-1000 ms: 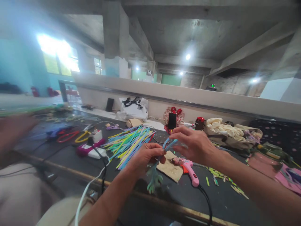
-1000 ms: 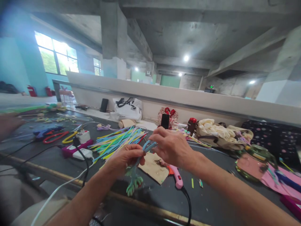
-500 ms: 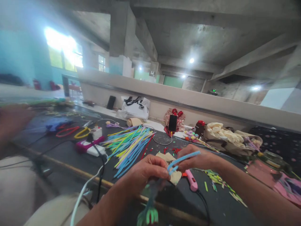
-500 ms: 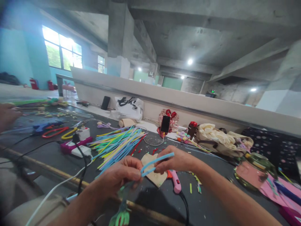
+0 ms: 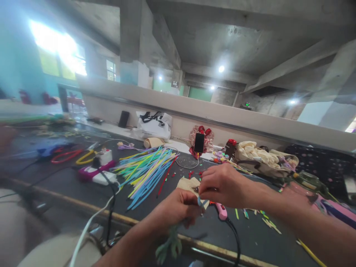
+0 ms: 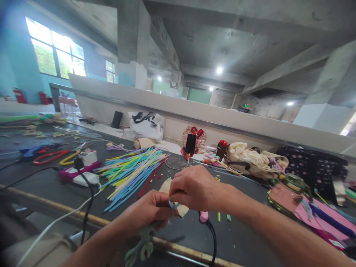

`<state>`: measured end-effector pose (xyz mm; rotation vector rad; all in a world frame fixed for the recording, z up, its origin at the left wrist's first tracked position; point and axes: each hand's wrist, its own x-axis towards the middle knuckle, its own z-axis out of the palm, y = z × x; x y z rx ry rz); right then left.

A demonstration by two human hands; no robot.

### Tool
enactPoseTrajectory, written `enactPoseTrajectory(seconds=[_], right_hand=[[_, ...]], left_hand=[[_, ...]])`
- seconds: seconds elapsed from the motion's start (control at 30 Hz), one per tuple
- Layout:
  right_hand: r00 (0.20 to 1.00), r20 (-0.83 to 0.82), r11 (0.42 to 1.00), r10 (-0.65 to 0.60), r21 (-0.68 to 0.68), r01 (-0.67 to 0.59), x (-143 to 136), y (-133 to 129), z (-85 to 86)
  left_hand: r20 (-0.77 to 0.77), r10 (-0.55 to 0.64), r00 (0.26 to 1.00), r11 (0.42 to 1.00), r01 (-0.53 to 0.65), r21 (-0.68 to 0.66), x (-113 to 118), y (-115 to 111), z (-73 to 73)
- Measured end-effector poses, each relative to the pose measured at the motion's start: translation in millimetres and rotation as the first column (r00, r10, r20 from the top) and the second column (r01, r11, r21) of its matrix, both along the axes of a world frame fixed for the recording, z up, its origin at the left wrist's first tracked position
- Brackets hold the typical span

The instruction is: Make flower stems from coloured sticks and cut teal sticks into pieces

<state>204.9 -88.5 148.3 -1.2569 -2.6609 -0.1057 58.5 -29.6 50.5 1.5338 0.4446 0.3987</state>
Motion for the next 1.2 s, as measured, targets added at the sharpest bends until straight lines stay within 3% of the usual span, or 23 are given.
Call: enactPoseTrajectory(seconds=[0.13, 0.37, 0.6, 0.73, 0.83, 0.97, 1.07, 1.13, 1.2], right_hand=[[0.999, 0.035, 0.992, -0.032, 0.127, 0.027, 4.1, -13.2, 2.0], [0.998, 0.039, 0.996, -0.052, 0.069, 0.049, 14.4, -34.2, -1.9], [0.996, -0.062, 0.998, -0.060, 0.001, 0.060, 21.9, -28.1, -30.9], [0.967, -0.192, 0.980, -0.166, 0.081, 0.184, 27.3, -15.3, -43.7], [0.938, -0.256, 0.972, -0.234, -0.024, 0.235, 30.1, -6.9, -42.3], [0.886, -0.402, 0.949, -0.232, -0.294, 0.116, 37.6, 3.6, -39.3], [0.862, -0.442, 0.909, -0.246, -0.413, 0.048, 41.9, 11.1, -33.7], [0.891, -0.397, 0.902, -0.222, -0.431, 0.033, 39.5, 14.5, -24.8], [0.947, -0.293, 0.938, -0.134, -0.345, 0.027, 31.7, 15.2, -13.1]], left_hand=[[0.081, 0.057, 0.995, 0.993, -0.048, -0.108, -5.0, 4.5, 3.5], [0.184, 0.111, 0.977, 0.969, -0.065, -0.237, -10.3, 5.6, 6.9], [0.278, 0.114, 0.954, 0.948, -0.020, -0.317, -12.5, -4.6, 9.1], [0.310, 0.021, 0.950, 0.963, 0.064, -0.261, -13.3, -4.1, 6.4], [0.267, -0.060, 0.962, 0.979, 0.109, -0.172, -13.3, -2.4, 4.3], [0.249, -0.047, 0.967, 0.992, 0.075, -0.105, -13.5, -1.8, 4.9], [0.179, -0.048, 0.983, 0.997, 0.057, -0.049, -13.4, -2.5, 6.0], [0.101, -0.059, 0.993, 0.998, 0.061, -0.018, -12.2, -2.9, 5.3], [0.053, -0.067, 0.996, 0.998, 0.068, -0.007, -10.0, -2.8, 3.7]])
